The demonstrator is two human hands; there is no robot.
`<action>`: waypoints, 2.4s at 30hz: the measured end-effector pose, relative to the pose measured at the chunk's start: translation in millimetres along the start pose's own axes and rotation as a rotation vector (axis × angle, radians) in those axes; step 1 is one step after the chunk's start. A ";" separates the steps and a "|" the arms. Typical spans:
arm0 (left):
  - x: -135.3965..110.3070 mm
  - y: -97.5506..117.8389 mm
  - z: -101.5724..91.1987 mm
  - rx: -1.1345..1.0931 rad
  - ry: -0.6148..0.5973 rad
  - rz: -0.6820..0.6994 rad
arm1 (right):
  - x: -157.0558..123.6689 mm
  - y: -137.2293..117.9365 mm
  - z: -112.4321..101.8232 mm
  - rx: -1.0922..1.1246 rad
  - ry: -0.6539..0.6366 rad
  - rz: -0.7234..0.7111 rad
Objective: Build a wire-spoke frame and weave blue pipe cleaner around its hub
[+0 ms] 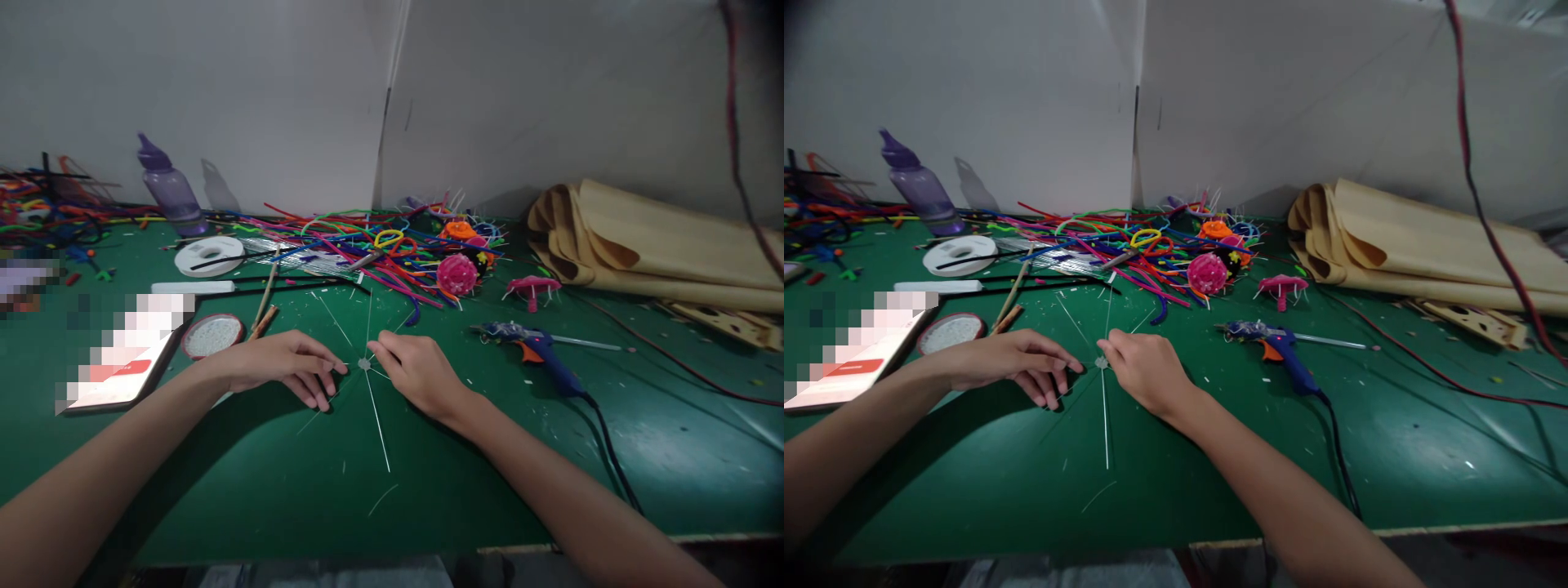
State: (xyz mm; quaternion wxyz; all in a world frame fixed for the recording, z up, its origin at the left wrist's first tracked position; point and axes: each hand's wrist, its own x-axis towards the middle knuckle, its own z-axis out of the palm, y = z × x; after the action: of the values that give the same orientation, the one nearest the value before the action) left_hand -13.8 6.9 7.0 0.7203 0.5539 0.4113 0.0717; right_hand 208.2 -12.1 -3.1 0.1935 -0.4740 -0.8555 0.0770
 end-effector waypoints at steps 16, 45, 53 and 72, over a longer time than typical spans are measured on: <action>-0.3 1.3 0.9 -0.015 0.014 -0.013 | 0.5 1.2 3.7 -0.028 -0.014 0.015; -0.2 1.8 2.0 -0.011 0.022 -0.012 | 0.6 -0.3 0.4 -0.092 -0.085 -0.006; -0.3 0.6 1.4 -0.014 0.018 -0.010 | 0.8 -0.8 0.7 -0.101 -0.113 -0.007; -4.5 3.6 0.7 0.019 -0.023 -0.002 | 3.4 16.6 -9.7 0.120 0.188 0.134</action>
State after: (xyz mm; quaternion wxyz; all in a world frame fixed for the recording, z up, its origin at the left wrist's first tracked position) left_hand -15.1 5.3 12.4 0.7198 0.5610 0.4044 0.0605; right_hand 223.5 -0.8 1.3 0.2954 -0.5227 -0.7939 0.0961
